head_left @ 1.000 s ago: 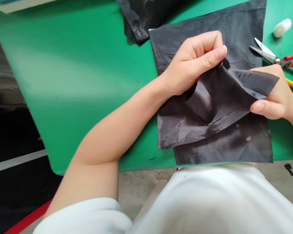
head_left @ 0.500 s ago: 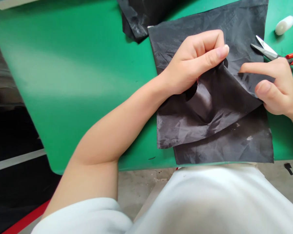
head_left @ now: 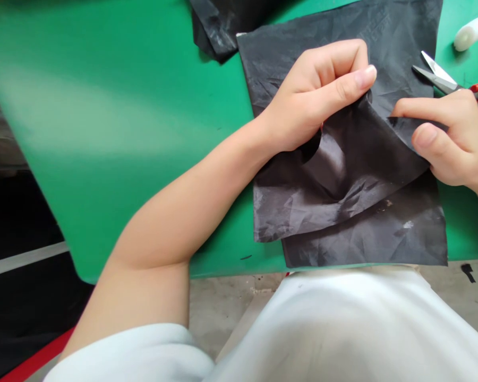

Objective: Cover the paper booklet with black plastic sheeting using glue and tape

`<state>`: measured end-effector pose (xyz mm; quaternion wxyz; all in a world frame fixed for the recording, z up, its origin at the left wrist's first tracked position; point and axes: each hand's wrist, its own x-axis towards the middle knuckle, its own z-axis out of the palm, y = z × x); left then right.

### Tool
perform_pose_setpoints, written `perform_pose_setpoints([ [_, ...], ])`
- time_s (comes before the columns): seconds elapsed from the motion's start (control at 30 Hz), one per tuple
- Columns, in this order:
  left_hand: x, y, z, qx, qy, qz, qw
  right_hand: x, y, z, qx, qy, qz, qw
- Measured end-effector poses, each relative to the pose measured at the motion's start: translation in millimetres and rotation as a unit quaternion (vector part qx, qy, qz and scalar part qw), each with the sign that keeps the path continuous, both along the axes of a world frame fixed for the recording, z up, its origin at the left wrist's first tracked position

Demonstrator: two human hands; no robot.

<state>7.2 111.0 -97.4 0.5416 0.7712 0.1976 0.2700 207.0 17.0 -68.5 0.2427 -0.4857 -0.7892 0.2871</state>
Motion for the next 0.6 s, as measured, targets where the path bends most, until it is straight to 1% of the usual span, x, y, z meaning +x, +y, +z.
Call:
perform_pose_setpoints([
  [0.1,0,1,-1.0,0.006,-0.005,-0.006,1.000,-2,-2,5.1,-0.017,-0.027,-0.003,0.999],
  [0.2,0,2,-1.0,0.009,0.000,0.000,1.000,-2,-2,8.0,-0.020,-0.039,0.008,0.999],
  [0.37,-1,1,0.1,0.041,-0.009,-0.009,0.999,-1,-2,4.9,-0.020,-0.061,0.010,0.998],
  [0.47,-1,0,-0.1,0.044,0.005,-0.016,0.999,-3,-2,1.2,0.009,-0.060,0.013,0.998],
  [0.6,-1,-1,0.8,0.054,-0.008,-0.027,0.998,-5,-2,-2.1,0.046,-0.089,0.021,0.995],
])
